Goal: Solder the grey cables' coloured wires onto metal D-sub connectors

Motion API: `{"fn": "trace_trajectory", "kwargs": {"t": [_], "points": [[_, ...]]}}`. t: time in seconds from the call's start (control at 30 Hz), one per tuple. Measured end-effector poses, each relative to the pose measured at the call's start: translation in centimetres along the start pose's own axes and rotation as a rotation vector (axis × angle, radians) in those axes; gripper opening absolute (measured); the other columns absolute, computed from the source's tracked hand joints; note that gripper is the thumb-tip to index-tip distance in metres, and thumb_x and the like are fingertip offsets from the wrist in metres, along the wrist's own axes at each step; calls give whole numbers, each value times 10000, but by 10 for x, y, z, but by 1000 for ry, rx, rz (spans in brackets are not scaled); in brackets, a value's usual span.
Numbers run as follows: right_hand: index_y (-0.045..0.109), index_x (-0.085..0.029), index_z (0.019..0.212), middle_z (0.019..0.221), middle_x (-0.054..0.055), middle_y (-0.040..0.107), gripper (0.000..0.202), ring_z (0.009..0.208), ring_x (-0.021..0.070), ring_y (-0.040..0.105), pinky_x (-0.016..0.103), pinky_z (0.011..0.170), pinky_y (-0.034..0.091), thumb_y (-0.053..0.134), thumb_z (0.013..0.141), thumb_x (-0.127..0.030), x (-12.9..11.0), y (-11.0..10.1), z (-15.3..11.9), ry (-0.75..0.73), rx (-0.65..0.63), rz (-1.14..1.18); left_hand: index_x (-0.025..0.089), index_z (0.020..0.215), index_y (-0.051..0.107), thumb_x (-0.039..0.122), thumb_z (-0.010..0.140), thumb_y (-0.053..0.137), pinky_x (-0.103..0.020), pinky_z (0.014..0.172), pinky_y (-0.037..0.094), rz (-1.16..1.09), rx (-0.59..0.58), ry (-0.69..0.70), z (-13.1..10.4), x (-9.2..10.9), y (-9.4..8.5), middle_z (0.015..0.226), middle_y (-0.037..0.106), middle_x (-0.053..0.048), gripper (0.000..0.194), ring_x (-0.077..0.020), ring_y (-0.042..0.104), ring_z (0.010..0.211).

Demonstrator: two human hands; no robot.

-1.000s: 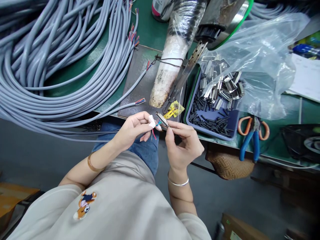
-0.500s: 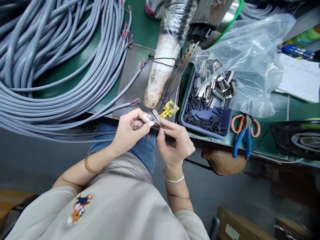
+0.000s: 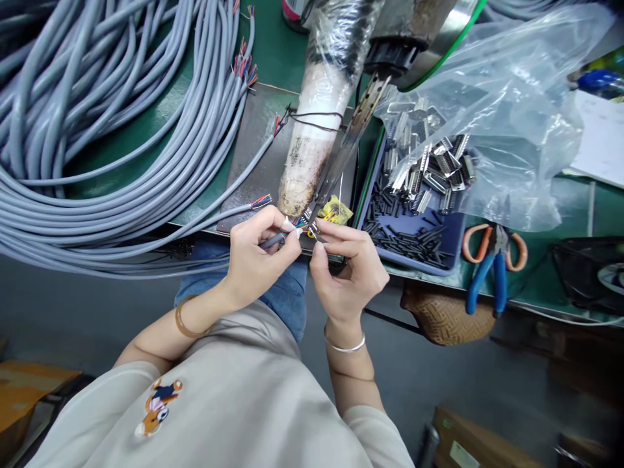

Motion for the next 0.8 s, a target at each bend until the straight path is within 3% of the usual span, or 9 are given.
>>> {"fn": "trace_trajectory", "kwargs": {"t": [0.23,0.57,0.8], "points": [[635,-253,944,1081,27,808,193,934,195,790,352,806,658,731,891,-94,-5,-3,4,-22,6,-73,191,749,580,207,848,723,-177,472,387,13,20,26,-1,7,-1,680,570,41,174,-56,485,517],[613,-248,929,1060,27,820,191,867,159,793,284,750,644,722,896,-95,-7,-3,-1,-55,-20,-130,177,774,607,154,858,714,-159,473,386,43,-33,50,-5,6,-2,805,700,9,138,-32,447,505],[629,-257,929,1064,13,811,174,931,177,792,314,799,651,724,906,-114,-6,-8,4,5,-105,-120,177,771,610,91,851,670,-168,459,358,151,-74,241,-9,14,2,866,753,-19,131,-26,406,476]]}}
Point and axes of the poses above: each hand's wrist, its own z-axis towards the middle knuckle, its own y-axis out of the palm, x = y × z, the point moved 6 cm from there along z, towards the middle knuckle
